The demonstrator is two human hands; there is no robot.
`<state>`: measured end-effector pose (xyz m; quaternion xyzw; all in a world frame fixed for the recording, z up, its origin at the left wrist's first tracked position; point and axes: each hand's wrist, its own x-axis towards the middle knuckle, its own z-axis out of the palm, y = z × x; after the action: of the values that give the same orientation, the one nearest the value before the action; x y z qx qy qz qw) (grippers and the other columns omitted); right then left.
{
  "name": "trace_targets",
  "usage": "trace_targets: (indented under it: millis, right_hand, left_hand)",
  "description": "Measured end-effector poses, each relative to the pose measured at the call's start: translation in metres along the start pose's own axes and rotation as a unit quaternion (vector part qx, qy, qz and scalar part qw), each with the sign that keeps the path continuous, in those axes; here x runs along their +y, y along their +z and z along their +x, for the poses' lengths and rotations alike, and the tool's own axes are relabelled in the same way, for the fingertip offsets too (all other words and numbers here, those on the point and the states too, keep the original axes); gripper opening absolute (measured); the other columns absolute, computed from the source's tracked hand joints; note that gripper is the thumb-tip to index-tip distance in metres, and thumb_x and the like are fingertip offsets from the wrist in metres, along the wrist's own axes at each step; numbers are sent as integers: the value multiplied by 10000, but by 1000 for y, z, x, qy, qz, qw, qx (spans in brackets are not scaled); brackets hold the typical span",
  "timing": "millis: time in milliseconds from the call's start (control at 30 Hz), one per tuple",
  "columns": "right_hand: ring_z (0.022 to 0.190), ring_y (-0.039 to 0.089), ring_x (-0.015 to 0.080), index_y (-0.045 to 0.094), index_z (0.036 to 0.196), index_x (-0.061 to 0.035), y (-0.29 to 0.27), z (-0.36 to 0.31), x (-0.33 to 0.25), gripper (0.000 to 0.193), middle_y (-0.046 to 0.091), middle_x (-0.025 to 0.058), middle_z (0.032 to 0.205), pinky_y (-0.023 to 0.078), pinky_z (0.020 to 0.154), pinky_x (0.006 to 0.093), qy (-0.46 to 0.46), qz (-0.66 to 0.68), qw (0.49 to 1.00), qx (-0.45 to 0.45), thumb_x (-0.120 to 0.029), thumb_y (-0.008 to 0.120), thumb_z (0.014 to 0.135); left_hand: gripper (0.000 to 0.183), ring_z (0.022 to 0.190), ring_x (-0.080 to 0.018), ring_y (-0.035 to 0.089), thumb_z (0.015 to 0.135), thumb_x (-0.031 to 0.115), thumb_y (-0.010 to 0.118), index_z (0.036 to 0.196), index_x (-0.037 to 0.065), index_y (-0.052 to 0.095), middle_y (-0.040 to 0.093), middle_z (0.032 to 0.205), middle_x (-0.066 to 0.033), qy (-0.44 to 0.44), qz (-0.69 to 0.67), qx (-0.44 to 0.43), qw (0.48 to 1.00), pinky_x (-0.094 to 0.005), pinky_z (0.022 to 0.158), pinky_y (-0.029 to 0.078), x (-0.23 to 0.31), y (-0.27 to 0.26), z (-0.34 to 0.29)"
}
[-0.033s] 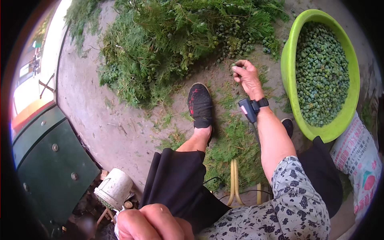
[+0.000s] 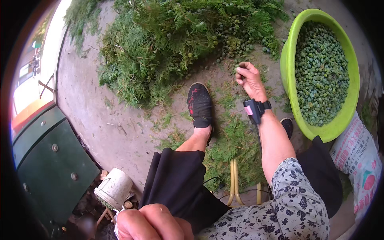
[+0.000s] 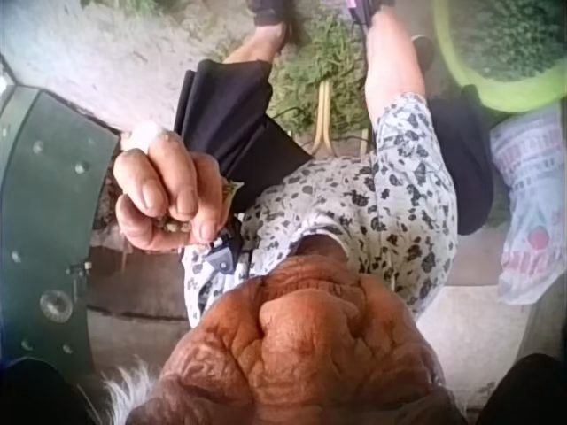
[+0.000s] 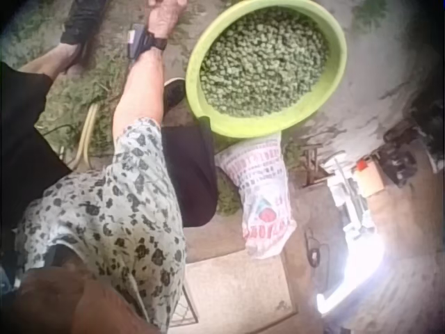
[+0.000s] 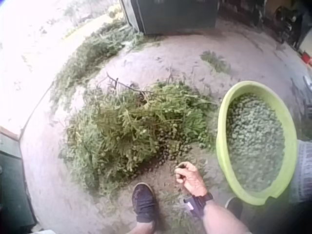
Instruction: Picking small green seeds from plant branches and placing them into a bowl.
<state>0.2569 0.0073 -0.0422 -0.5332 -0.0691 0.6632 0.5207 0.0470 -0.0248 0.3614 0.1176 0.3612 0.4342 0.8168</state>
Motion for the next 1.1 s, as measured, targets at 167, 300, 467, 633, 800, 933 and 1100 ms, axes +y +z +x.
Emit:
trace_targets:
  millis: [167, 300, 467, 633, 800, 933, 1100]
  right_hand:
    - [697, 590, 177, 584, 910, -70, -16, -44, -4, 165, 608, 67, 830, 464, 528, 269, 12, 273, 957, -94, -150, 677, 799]
    - [711, 590, 160, 597, 890, -84, -6, -18, -7, 152, 609, 55, 844, 460, 515, 257, 32, 200, 977, -67, -169, 682, 798]
    - [672, 577, 163, 578, 931, -27, 11, 20, 2, 258, 585, 57, 792, 462, 534, 275, -229, -401, 876, 136, -85, 719, 723]
    - [850, 557, 380, 575, 934, -43, 25, 26, 17, 265, 576, 179, 891, 461, 733, 411, -281, -543, 777, 150, -35, 671, 687]
    - [729, 595, 201, 566, 957, -35, 14, 9, -2, 190, 583, 74, 841, 496, 630, 323, -100, -217, 965, 106, -26, 614, 774]
    - [722, 571, 146, 556, 995, -29, -12, -31, -16, 192, 571, 53, 853, 464, 544, 240, -23, 169, 984, -43, -39, 618, 813]
    - [699, 570, 140, 569, 971, -38, -17, -34, -8, 134, 593, 55, 820, 436, 507, 215, -1, 142, 989, 27, -59, 593, 840]
  left_hand:
    - [210, 572, -194, 512, 938, 225, 459, 932, 19, 492, 495, 871, -148, 1, 12, -11, 1000, -241, 516, 481, -4, 0, 0]
    - [212, 578, -190, 514, 935, 230, 466, 928, 20, 495, 496, 870, -146, -5, 1, -4, 1000, -240, 515, 482, -6, 4, 1]
    - [203, 538, -178, 499, 930, 210, 472, 914, 9, 496, 500, 835, -148, 24, 2, -23, 999, -228, 489, 478, -9, 1, 6]
    - [198, 526, -175, 497, 928, 200, 473, 918, 5, 500, 503, 832, -153, 24, 5, -16, 1000, -224, 489, 482, -7, 2, 6]
    - [208, 550, -177, 509, 931, 209, 470, 931, 3, 501, 507, 857, -161, 18, 3, -8, 1000, -231, 516, 491, -4, 1, 3]
    - [212, 571, -187, 519, 932, 212, 468, 931, 3, 500, 506, 873, -162, 15, -4, -13, 1000, -242, 536, 491, -5, 0, 1]
    - [207, 576, -193, 524, 932, 213, 467, 920, 8, 498, 499, 859, -151, 15, 13, -12, 1000, -245, 524, 485, -8, 3, 0]
